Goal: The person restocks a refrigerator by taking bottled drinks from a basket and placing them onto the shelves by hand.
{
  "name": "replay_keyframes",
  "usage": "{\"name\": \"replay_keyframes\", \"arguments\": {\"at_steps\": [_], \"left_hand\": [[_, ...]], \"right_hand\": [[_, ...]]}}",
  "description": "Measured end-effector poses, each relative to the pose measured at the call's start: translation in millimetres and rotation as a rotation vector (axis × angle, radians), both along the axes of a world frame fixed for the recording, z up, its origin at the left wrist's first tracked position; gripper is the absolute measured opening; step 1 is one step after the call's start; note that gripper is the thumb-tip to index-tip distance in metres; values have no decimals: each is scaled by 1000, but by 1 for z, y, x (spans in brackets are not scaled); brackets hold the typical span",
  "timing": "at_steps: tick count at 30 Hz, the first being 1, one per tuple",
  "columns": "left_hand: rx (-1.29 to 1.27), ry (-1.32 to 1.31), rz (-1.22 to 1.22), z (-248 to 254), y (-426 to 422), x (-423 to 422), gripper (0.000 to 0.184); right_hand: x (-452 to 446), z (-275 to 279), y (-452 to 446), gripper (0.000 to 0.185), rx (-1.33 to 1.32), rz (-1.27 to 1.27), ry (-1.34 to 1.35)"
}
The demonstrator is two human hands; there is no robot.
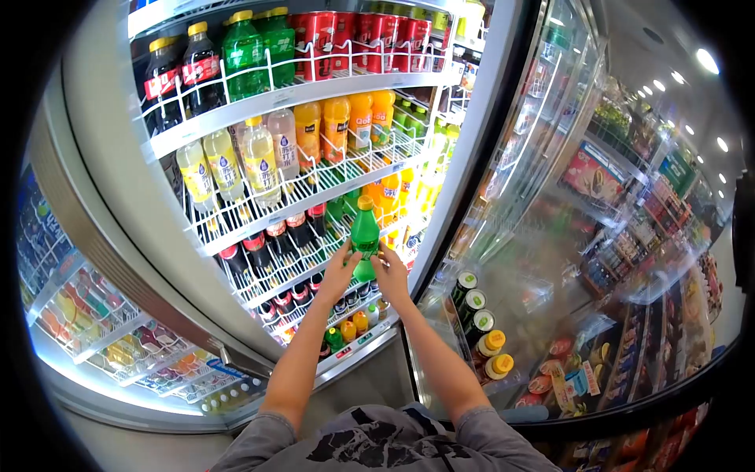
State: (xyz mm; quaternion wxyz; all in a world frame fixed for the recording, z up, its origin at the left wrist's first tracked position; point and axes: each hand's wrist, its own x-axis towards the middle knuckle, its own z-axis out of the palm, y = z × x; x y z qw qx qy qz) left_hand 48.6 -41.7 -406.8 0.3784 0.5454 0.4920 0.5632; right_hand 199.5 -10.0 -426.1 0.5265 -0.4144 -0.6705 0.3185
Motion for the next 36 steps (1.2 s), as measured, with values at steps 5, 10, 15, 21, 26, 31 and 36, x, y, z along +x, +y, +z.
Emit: {"name": "replay_keyframes", "arguments": {"at_steps": [5, 10, 15, 21, 26, 31, 36], "left_hand": [[72, -47, -33, 6, 55, -13, 59], [75, 117, 19, 23, 92, -33, 59], [10, 298, 41, 26, 106, -43, 61], [-45, 256, 69, -3, 117, -51, 60], [-116, 457, 100, -39, 140, -64, 61], [-156, 490, 239, -53, 160, -59, 65], [-306, 550, 179, -44, 160, -66, 62]], "right_hand": [[-14, 28, 45, 51, 44, 46, 32], [-23, 40, 90, 56, 80, 93, -38], [-38, 16, 123, 46, -4, 177, 83], [-49, -3, 136, 51, -18, 239, 79], [-61, -59, 168, 55, -16, 261, 25], [-76, -52, 179, 59, 115, 108, -136], [-90, -42, 184, 62, 10, 0, -439]]}}
